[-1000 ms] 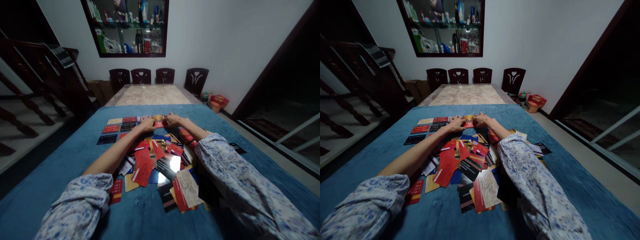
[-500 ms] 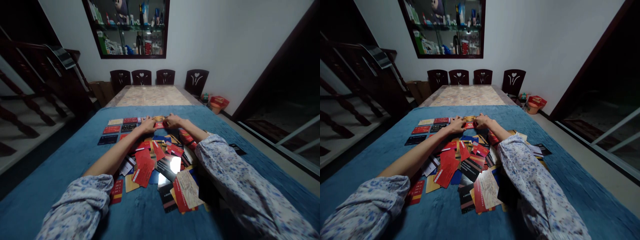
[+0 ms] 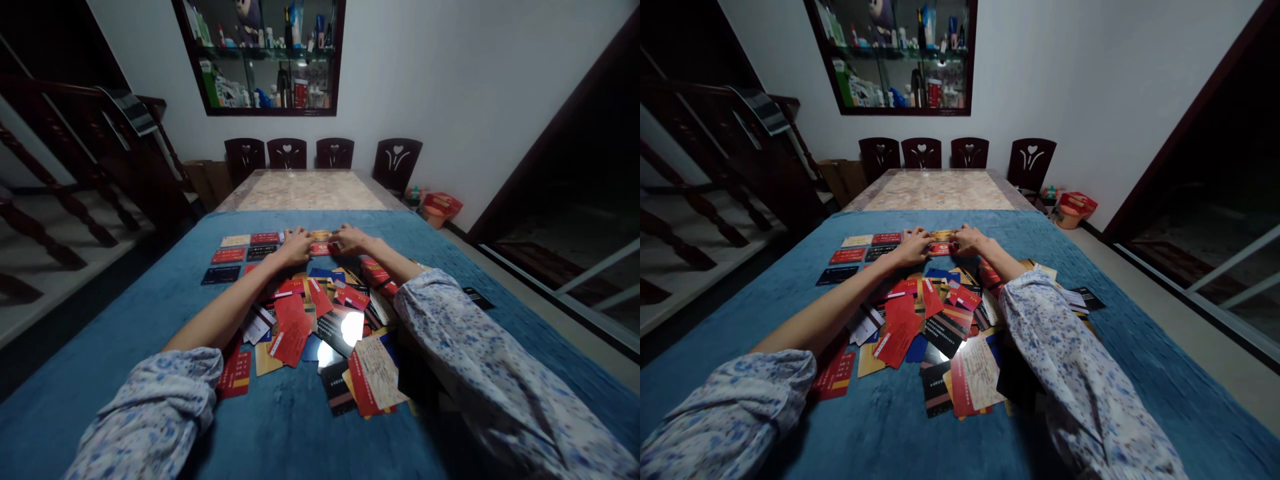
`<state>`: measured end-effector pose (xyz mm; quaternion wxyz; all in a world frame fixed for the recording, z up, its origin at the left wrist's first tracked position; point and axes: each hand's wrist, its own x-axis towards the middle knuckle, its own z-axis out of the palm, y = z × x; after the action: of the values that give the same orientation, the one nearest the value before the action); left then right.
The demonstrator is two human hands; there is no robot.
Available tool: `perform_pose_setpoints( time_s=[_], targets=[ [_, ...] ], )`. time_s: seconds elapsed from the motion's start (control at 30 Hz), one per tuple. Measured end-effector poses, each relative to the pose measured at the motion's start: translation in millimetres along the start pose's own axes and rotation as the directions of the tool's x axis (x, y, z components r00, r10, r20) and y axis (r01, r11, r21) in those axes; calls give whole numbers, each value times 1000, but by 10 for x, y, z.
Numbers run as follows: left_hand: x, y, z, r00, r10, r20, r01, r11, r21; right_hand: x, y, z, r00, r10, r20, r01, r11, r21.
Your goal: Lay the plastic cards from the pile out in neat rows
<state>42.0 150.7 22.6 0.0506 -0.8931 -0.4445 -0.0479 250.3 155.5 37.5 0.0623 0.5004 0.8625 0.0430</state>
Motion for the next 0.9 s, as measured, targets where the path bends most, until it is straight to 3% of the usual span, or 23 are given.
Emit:
perform_pose_setpoints(
  time_s=[0.37,0.9],
  targets=[
    [-359,-73,-130,992,54,-112,-61,996,-68,-127,-165,-135,994,-36,-104,37,999,5],
    [-1260,-226,-200,978,-11,-206,-26,984,-177,-270,-955,-331,962,-173,-212,175,984,-7]
  ],
)
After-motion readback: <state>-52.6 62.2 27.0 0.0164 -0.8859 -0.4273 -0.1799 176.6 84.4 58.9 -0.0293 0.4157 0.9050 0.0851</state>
